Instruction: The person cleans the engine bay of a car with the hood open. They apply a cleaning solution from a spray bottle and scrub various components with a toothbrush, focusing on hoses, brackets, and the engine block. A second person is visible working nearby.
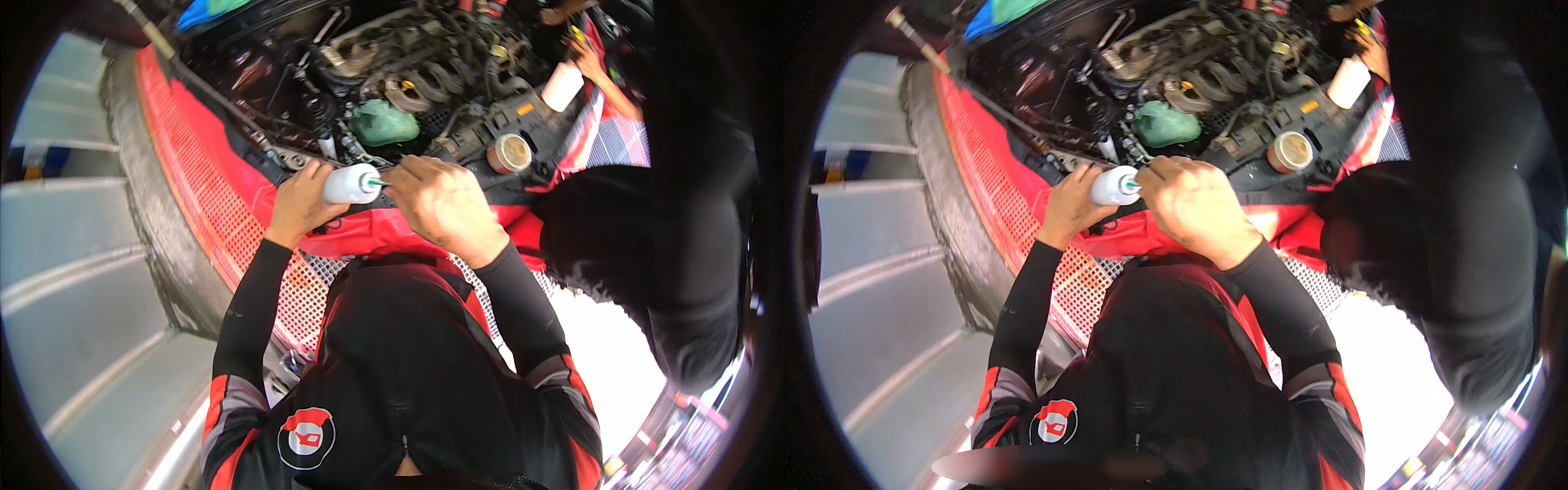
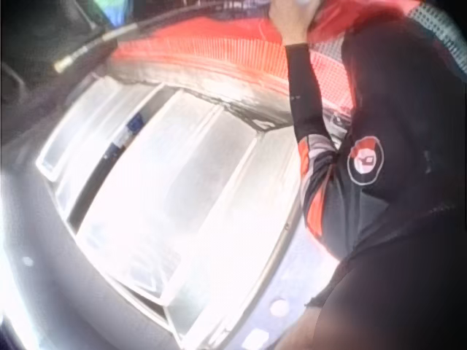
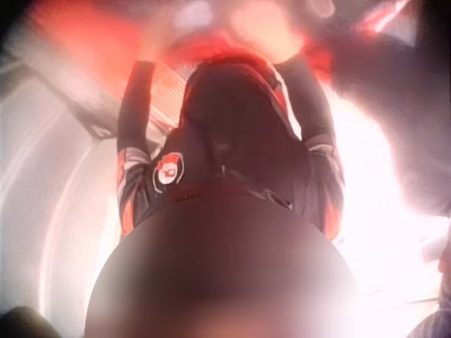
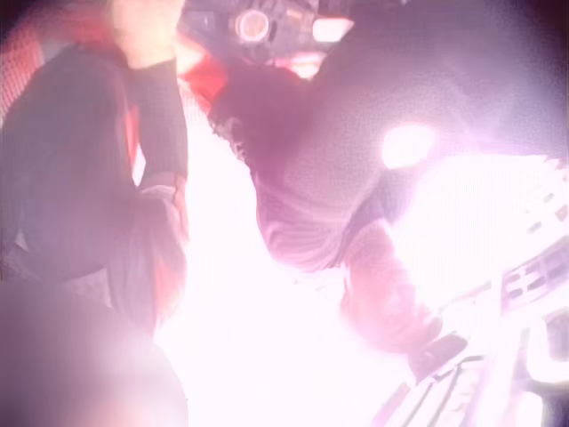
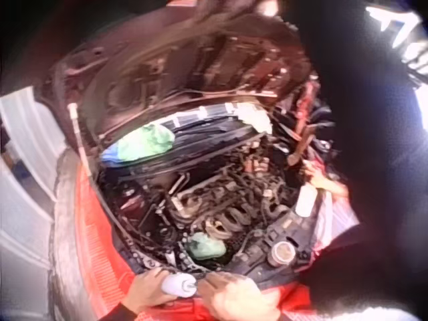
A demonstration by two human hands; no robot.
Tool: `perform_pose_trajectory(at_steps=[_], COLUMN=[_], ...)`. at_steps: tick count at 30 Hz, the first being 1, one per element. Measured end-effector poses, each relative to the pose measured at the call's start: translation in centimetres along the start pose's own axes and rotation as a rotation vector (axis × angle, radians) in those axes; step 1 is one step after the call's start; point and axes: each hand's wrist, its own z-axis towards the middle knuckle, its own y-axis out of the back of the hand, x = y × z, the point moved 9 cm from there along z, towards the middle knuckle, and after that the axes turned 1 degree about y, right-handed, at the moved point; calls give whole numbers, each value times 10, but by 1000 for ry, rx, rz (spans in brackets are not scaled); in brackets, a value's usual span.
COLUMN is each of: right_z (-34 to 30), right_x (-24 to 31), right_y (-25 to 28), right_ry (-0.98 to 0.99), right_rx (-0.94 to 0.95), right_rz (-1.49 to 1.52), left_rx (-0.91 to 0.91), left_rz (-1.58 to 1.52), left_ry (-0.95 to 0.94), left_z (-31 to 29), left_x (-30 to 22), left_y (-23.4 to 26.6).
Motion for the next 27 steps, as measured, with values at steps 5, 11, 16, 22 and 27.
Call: perform_pose_trajectory(at_steps=[5, 11, 16, 22, 27], right_z=[-5, -23, -59, -126, -210], right_x=[18, 30, 25, 33, 43], right_y=[1, 5, 11, 7, -1], right_ry=[-44, -139, -283, -346, -341], right_rx=[-112, -258, -300, -423, -575], right_rz=[-39, -5, 148, 210, 289], left_rx=[64, 92, 93, 169, 246], left_rz=[-10, 19, -173, -145, -210], left_ry=[-41, -164, -170, -180, -147], left_z=[4, 4, -13, -56, -116], left_x=[16, 5, -28, -83, -129], left_y=[-2, 0, 0, -28, -70])
